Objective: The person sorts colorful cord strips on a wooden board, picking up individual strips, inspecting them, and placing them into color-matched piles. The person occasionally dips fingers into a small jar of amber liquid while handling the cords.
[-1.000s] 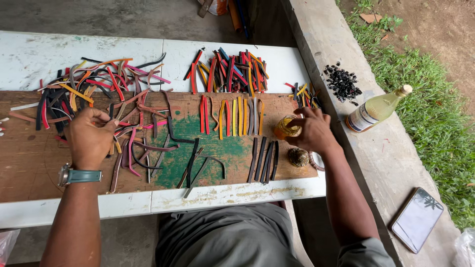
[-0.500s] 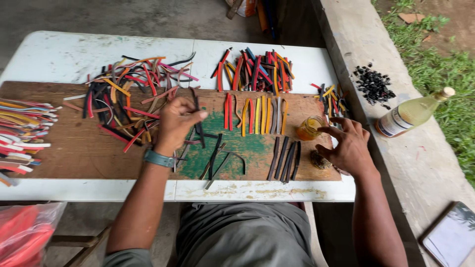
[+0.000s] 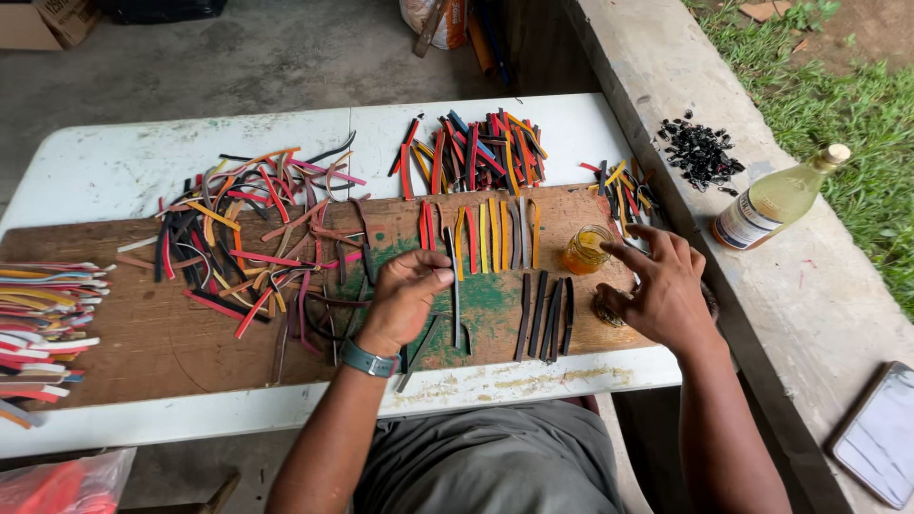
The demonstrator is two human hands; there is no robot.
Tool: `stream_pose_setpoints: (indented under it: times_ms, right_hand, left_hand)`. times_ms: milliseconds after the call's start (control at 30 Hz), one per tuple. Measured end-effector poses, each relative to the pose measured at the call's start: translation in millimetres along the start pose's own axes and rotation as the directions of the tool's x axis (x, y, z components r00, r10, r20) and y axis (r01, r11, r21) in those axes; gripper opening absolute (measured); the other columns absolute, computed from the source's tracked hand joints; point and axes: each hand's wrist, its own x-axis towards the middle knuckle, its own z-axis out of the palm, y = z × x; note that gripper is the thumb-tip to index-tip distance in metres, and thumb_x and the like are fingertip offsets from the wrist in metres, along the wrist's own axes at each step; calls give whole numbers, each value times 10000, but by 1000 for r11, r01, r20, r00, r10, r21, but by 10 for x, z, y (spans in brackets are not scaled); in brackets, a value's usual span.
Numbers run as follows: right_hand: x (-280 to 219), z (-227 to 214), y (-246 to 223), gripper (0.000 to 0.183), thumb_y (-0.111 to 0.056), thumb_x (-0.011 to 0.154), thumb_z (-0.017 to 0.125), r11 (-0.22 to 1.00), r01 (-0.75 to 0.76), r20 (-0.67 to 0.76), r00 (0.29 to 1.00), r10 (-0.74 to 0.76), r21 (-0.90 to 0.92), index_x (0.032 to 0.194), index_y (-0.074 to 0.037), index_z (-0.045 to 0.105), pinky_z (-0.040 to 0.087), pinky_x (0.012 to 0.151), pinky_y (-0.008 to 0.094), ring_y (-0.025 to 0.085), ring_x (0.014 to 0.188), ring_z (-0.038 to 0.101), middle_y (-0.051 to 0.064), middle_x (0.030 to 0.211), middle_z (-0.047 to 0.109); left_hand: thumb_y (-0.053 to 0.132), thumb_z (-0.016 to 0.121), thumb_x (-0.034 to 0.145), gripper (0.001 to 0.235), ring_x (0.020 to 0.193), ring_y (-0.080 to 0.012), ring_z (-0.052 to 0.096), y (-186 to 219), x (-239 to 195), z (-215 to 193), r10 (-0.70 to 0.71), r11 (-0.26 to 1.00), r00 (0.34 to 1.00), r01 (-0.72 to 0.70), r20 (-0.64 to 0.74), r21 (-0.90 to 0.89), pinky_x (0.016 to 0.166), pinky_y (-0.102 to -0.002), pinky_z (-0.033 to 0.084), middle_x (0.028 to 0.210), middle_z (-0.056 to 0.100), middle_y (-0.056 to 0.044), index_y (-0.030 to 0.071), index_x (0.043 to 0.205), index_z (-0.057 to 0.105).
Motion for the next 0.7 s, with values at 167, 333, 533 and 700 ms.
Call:
stream_pose_setpoints:
  times_ms: [167,333,533,700]
  right_hand:
    - [-241,-23,-251,649,-471,818,686,804,61,8,997,-81,591,1401,-194,620,336,1184,513,391,1463,390,209,1534,422]
    - [-345,94,-648,668,-471,851,659,794,261,-88,963,-256,549,1452,-187,594,223,1239,556,470,1529,267,276,1644,268]
    - [-301,102,-864,661,-488,857,631,907,297,-182,951,-252,298,1466,-233,590,204,1230,581,466,1518,262,260,1642,271]
    - [-244,79,-879,629,-489,891,615,912,331,-259,928,-269,240,1464,-231,592,193,1239,599,473,1519,253,256,1638,282]
  left_hand:
    - [-79,732,917,310,960,-177,713,-15,-134,312,-44,975,978,86,202,-204,851,-314,606,1120,741,-120,-5,1217,705]
    - [-115,719,883,474,1092,-168,689,56,-300,570,-117,945,955,192,273,-265,944,-297,573,1286,701,-104,-8,1340,649]
    - [-128,704,863,524,1157,-176,679,108,-401,681,-117,954,952,186,281,-235,1020,-312,557,1334,682,-100,-25,1370,619]
    - [-131,700,873,526,1174,-178,665,114,-415,676,-117,930,951,206,287,-305,1006,-309,545,1348,679,-109,-18,1381,622]
